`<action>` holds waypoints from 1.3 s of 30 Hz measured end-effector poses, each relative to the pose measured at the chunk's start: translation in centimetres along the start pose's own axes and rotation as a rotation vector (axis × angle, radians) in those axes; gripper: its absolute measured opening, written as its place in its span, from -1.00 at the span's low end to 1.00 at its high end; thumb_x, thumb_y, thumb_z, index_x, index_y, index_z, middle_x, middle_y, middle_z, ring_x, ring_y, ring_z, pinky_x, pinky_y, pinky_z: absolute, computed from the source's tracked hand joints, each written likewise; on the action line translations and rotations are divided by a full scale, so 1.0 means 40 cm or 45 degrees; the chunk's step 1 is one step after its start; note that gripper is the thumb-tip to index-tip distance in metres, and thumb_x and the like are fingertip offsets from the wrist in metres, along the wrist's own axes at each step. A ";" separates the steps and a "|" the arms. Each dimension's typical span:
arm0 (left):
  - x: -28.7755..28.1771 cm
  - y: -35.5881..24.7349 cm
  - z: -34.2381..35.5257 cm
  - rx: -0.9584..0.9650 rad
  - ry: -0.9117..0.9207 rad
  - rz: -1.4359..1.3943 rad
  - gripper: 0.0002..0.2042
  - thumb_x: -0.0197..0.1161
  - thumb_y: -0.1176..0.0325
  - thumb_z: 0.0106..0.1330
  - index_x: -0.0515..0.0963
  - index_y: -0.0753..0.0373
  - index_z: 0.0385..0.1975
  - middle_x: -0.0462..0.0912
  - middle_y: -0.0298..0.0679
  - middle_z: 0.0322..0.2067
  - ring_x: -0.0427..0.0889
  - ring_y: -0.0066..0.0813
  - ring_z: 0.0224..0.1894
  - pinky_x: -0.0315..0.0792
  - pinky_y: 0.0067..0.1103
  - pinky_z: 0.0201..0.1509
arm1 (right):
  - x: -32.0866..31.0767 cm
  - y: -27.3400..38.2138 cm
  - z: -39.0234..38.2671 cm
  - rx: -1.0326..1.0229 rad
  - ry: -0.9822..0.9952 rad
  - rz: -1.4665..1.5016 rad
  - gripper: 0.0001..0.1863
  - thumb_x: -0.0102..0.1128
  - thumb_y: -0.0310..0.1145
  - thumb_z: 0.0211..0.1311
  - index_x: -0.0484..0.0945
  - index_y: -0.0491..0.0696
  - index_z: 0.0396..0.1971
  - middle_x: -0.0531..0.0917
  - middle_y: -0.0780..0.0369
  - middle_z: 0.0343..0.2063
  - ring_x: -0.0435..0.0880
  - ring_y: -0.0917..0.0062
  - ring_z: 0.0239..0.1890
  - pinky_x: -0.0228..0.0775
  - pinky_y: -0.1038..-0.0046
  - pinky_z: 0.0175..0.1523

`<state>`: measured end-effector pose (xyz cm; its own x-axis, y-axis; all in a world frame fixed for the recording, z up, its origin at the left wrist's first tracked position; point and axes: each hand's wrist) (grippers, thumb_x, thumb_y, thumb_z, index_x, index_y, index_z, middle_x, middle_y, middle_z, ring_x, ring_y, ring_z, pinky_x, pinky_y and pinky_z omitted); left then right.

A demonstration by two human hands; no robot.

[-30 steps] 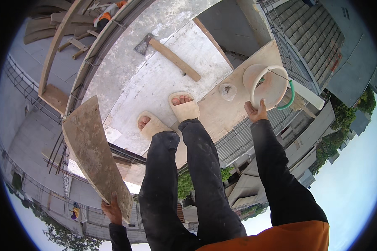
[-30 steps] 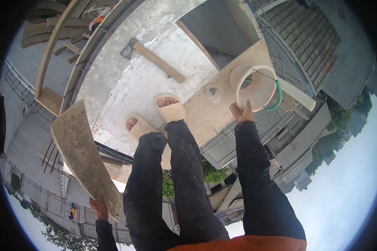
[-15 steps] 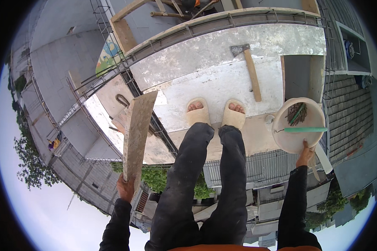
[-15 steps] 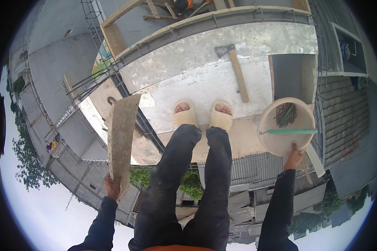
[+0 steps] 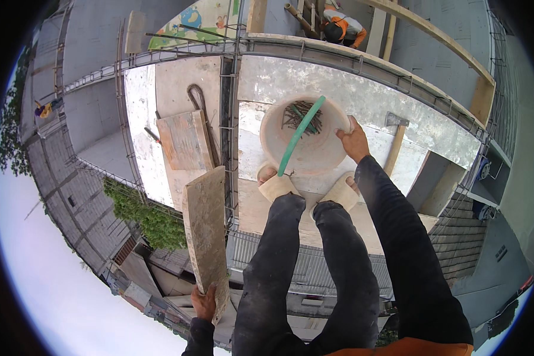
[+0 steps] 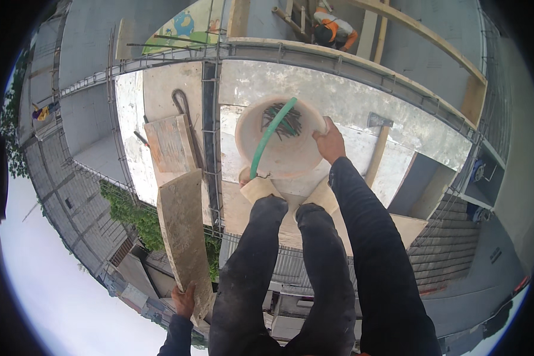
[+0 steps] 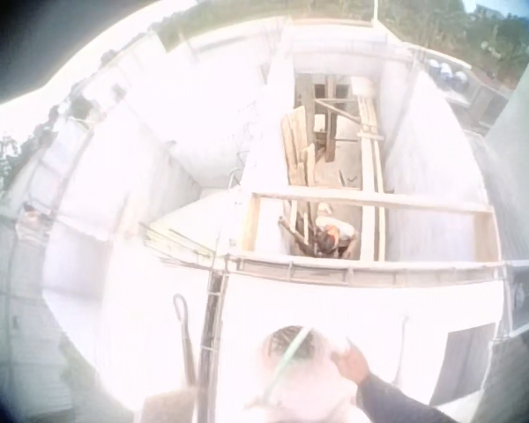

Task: The person constructs a wooden formwork for concrete by placing a wood plank against a rebar structure and securing it with nails using a hammer.

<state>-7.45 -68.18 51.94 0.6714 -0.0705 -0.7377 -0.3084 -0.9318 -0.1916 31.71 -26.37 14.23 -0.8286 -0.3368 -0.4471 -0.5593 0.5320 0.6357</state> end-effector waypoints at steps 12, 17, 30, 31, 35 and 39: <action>0.052 0.138 -0.013 -0.194 0.013 -0.059 -0.63 0.38 0.34 0.37 0.62 0.57 -0.01 0.80 0.04 -0.13 0.76 -0.19 -0.11 0.57 -0.38 0.05 | -0.141 -0.387 -0.055 0.530 -0.606 -0.162 0.00 0.36 0.25 0.29 0.33 -0.29 0.41 0.51 -0.22 0.30 0.54 0.02 0.35 0.33 0.21 0.45; 0.040 0.100 0.066 -0.232 0.076 0.036 -0.63 0.40 0.31 0.36 0.63 0.54 -0.03 0.81 0.02 -0.15 0.78 -0.20 -0.11 0.58 -0.36 0.04 | -0.224 -0.670 -0.018 0.624 -0.336 -0.462 -0.02 0.44 0.14 0.19 0.34 -0.33 0.37 0.64 -0.19 0.15 0.65 0.03 0.23 0.45 0.19 0.34; -0.073 0.160 -0.055 -0.336 0.045 -0.195 -0.67 0.44 0.28 0.38 0.70 0.45 -0.05 0.84 -0.05 -0.19 0.81 -0.35 -0.15 0.60 -0.43 0.01 | -0.290 -0.206 -0.300 0.906 -0.413 0.057 -0.49 0.48 -0.01 0.21 0.41 -0.01 -0.11 0.34 0.35 -0.68 0.34 0.54 -0.76 0.23 0.36 -0.69; -0.070 0.166 -0.073 -0.354 0.057 -0.283 -0.66 0.44 0.27 0.37 0.70 0.45 -0.06 0.84 -0.04 -0.19 0.81 -0.33 -0.15 0.60 -0.42 0.01 | -0.341 -0.168 -0.350 0.856 -0.352 0.066 -0.50 0.48 -0.02 0.23 0.40 0.01 -0.08 0.34 0.35 -0.69 0.35 0.55 -0.76 0.25 0.37 -0.69; -0.110 0.221 -0.193 -0.458 -0.036 -0.403 -0.63 0.47 0.24 0.32 0.72 0.45 -0.06 0.84 0.00 -0.20 0.83 -0.22 -0.14 0.62 -0.36 0.01 | -0.455 0.021 -0.565 0.833 -0.165 -0.042 -0.56 0.43 -0.10 0.27 0.45 -0.03 -0.06 0.42 0.31 -0.66 0.43 0.53 -0.75 0.31 0.35 -0.69; -0.137 0.206 -0.203 -0.525 -0.088 -0.420 -0.61 0.48 0.25 0.30 0.71 0.46 -0.04 0.83 0.06 -0.17 0.84 -0.13 -0.12 0.62 -0.34 0.02 | -0.589 0.106 -0.678 0.800 -0.128 -0.547 -0.55 0.39 -0.13 0.27 0.52 -0.15 -0.03 0.48 0.28 -0.65 0.47 0.49 -0.73 0.35 0.33 -0.68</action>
<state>-8.18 -78.37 59.66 0.6377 0.2603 -0.7250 0.2112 -0.9642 -0.1603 48.24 -37.25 44.52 -0.5189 -0.5575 -0.6480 -0.6879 0.7223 -0.0706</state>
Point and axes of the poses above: each hand's wrist, its own z-axis towards the middle knuckle, its own x-axis out of the palm, y = z × x
